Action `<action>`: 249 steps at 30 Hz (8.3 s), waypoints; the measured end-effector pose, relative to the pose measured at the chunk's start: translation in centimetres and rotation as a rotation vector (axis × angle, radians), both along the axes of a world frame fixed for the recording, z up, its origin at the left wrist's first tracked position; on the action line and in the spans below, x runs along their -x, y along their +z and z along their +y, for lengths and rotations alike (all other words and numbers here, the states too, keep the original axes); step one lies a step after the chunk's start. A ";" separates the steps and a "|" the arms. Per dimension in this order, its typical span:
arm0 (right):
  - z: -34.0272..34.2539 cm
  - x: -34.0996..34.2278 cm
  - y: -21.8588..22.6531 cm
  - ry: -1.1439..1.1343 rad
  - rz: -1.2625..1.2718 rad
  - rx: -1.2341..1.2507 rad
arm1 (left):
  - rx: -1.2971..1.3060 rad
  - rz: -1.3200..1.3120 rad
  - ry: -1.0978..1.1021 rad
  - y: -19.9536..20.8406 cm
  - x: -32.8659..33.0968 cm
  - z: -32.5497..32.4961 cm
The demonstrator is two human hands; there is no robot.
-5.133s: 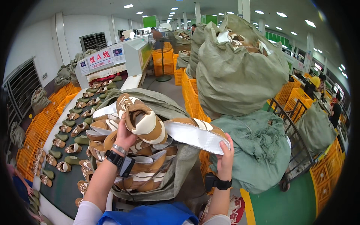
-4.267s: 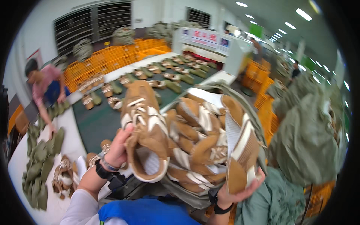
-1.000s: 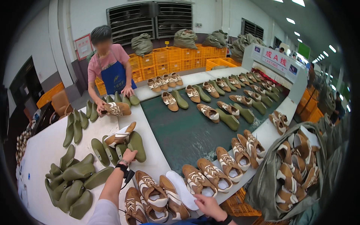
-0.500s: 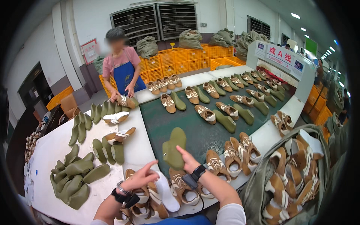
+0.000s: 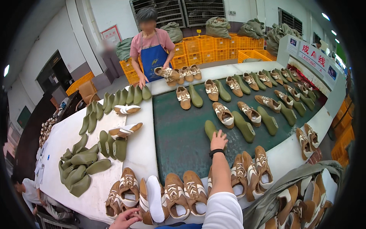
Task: The person inserts green shoe lasts into brown and white sneakers on a factory assembly line. They repeatedly pick up shoes from a sack, insert the lasts, and place the shoes on the conveyor belt. The person also handles and stacks the green shoe lasts on the table.
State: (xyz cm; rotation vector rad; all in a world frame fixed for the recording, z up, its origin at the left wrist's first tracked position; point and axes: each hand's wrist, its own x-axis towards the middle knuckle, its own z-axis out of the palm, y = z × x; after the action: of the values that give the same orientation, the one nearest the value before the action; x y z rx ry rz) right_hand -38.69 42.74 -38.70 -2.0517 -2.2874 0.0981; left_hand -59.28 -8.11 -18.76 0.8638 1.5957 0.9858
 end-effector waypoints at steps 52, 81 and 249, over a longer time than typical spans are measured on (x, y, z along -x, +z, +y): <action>-34.0 3.1 19.5 0.840 0.659 0.125 | -0.555 1.002 0.022 -3.7 1.9 13.5; -19.8 46.2 6.0 1.002 0.379 0.374 | -0.149 0.914 0.450 -5.4 11.0 -0.5; -32.1 9.3 1.2 0.612 0.594 0.687 | -0.125 0.643 0.391 -22.5 20.9 -10.5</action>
State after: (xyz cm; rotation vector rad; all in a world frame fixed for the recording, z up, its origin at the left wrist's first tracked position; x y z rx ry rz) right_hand -47.96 10.61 -37.48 -1.1079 -2.5229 1.4607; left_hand -80.18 -18.65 -41.24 1.0434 2.3339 1.1557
